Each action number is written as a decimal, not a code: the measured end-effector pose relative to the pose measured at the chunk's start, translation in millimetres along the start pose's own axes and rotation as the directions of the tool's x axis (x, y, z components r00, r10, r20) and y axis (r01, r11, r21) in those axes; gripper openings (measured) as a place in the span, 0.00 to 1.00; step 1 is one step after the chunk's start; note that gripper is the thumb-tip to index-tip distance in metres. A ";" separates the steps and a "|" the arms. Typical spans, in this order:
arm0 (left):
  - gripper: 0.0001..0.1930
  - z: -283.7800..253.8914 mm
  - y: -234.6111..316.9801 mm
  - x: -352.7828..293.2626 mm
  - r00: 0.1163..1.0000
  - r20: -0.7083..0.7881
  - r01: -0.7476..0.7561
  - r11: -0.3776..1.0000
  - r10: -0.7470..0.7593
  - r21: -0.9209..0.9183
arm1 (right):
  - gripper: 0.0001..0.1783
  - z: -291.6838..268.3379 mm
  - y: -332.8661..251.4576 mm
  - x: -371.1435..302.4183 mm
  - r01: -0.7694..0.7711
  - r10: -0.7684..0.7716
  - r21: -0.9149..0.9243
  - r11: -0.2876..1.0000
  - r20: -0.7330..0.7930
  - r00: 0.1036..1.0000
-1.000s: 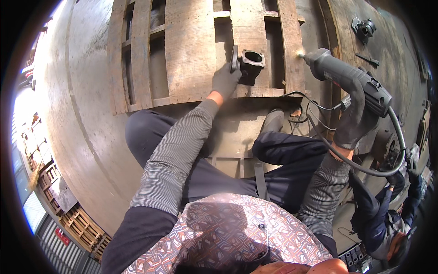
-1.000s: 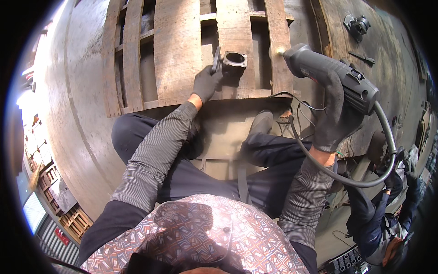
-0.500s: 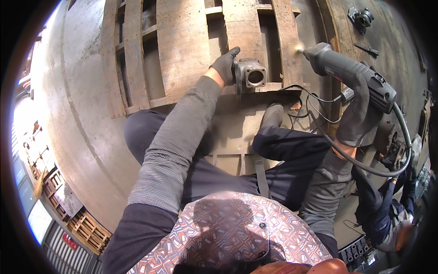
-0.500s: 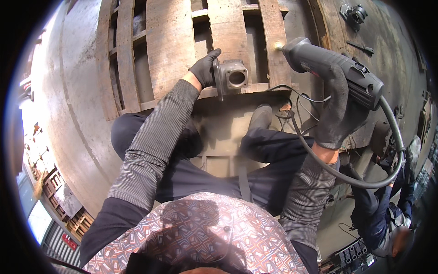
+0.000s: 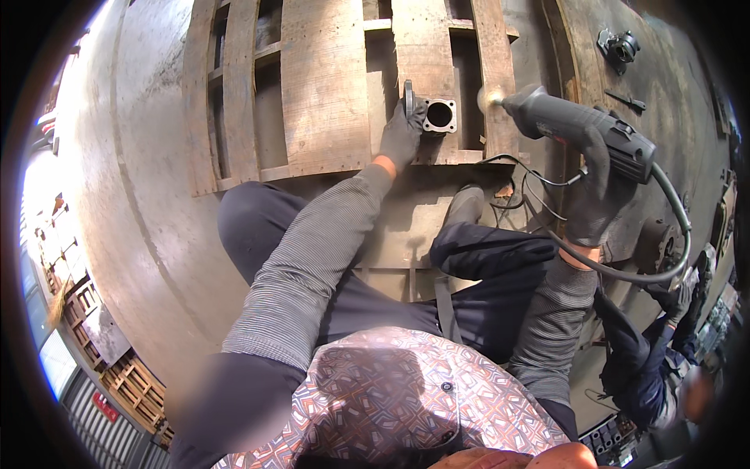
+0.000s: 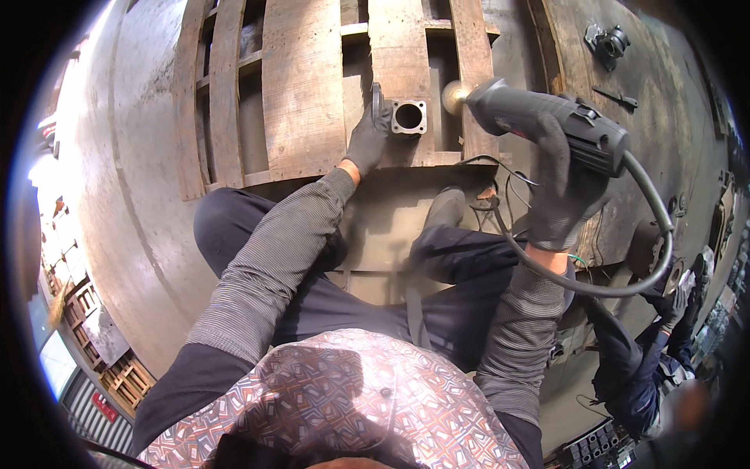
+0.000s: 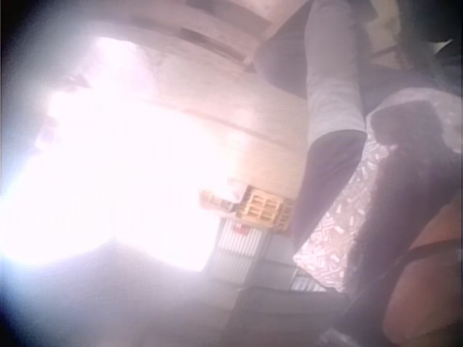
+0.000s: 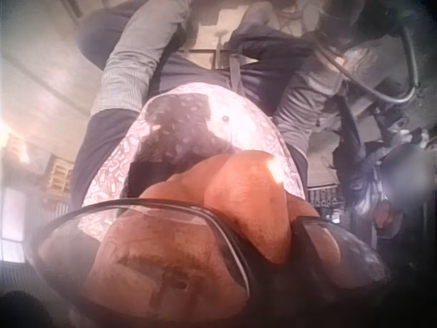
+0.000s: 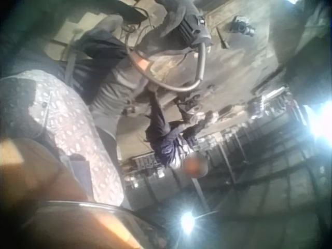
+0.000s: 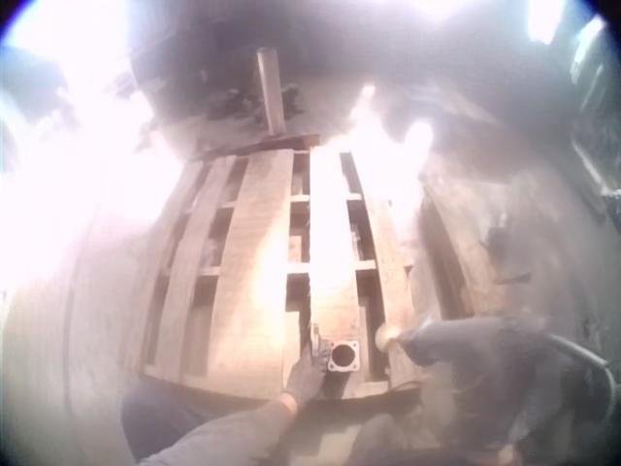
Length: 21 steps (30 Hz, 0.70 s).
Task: The person sits on the floor and uses a rotary tool and an angle grinder to smooth and clean a metal part. They repeatedly reposition the part and switch between tools to work on different surfaces.
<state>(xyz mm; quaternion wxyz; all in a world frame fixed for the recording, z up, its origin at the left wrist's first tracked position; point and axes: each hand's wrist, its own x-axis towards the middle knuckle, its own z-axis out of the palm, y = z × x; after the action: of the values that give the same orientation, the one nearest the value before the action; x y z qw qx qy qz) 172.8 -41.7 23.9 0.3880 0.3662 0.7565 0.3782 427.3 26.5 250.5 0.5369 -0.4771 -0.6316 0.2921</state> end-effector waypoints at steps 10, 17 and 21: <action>0.30 -1.8 -19.5 -14.3 0.983 -0.159 0.078 0.992 -0.092 -0.094 | 0.34 50.2 0.0 -13.5 -0.142 0.109 0.151 0.978 0.208 0.972; 0.25 -29.3 44.2 -70.4 0.953 -0.224 0.112 0.923 -0.205 -0.368 | 0.36 67.6 -7.6 -20.8 -0.159 0.136 0.050 0.986 0.312 0.940; 0.31 -36.0 92.2 -102.0 0.924 0.278 0.380 0.705 -0.262 -0.599 | 0.35 76.3 -2.8 -22.2 -0.123 0.121 -0.017 0.992 0.348 0.930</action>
<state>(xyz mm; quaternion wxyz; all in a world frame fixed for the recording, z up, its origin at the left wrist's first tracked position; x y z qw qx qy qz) 209.7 -97.4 149.3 0.6133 0.1043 0.5964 0.5072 352.8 16.1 224.8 0.3989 -0.4546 -0.6850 0.4062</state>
